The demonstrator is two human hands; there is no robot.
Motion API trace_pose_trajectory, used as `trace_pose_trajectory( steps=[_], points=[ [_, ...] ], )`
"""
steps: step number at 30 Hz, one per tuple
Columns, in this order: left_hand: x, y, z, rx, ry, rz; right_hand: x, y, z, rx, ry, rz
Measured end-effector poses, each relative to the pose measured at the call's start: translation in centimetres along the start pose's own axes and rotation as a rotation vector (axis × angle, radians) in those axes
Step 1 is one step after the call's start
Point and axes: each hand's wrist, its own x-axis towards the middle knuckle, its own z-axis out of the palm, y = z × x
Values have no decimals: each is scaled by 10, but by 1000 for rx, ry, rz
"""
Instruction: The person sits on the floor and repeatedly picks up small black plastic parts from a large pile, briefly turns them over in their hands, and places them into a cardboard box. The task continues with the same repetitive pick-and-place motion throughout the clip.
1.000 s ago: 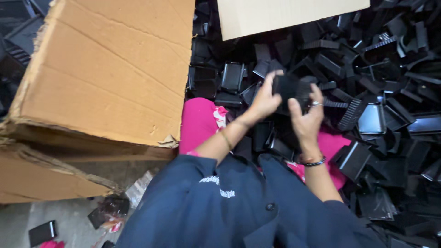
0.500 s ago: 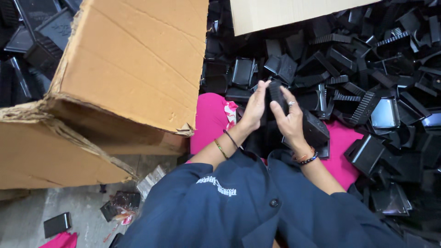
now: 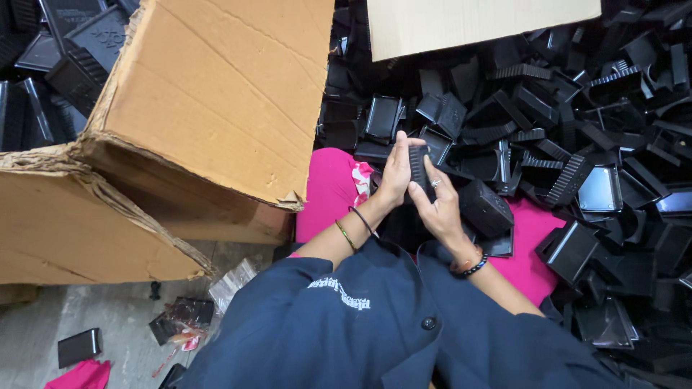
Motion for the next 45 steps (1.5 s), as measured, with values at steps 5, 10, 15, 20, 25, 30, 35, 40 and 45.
trace_pose_trajectory(
  steps=[5, 10, 15, 20, 25, 30, 35, 40, 45],
  points=[
    [0, 3, -2, 198, -46, 116, -7, 7, 3, 51, -5, 118],
    [-6, 23, -10, 140, -272, 177, -9, 14, -1, 141, -9, 105],
    [-9, 26, -11, 227, -217, 257, -9, 13, 3, 100, -2, 102],
    [-11, 14, -7, 146, -122, 210, -17, 18, 16, -11, 10, 60],
    [2, 19, -13, -68, 112, -272, -16, 8, 19, -178, -36, -144],
    [14, 17, -13, -84, 101, -114, -4, 4, -3, -165, 13, -86],
    [2, 25, -35, 542, -51, 399, -21, 39, -11, -52, -123, 418],
    [-10, 45, -48, 647, -40, 553, -16, 11, 4, 32, -21, -26],
    [4, 53, -50, 349, -41, 618, 113, -61, -48, -148, 281, -497]
  ],
)
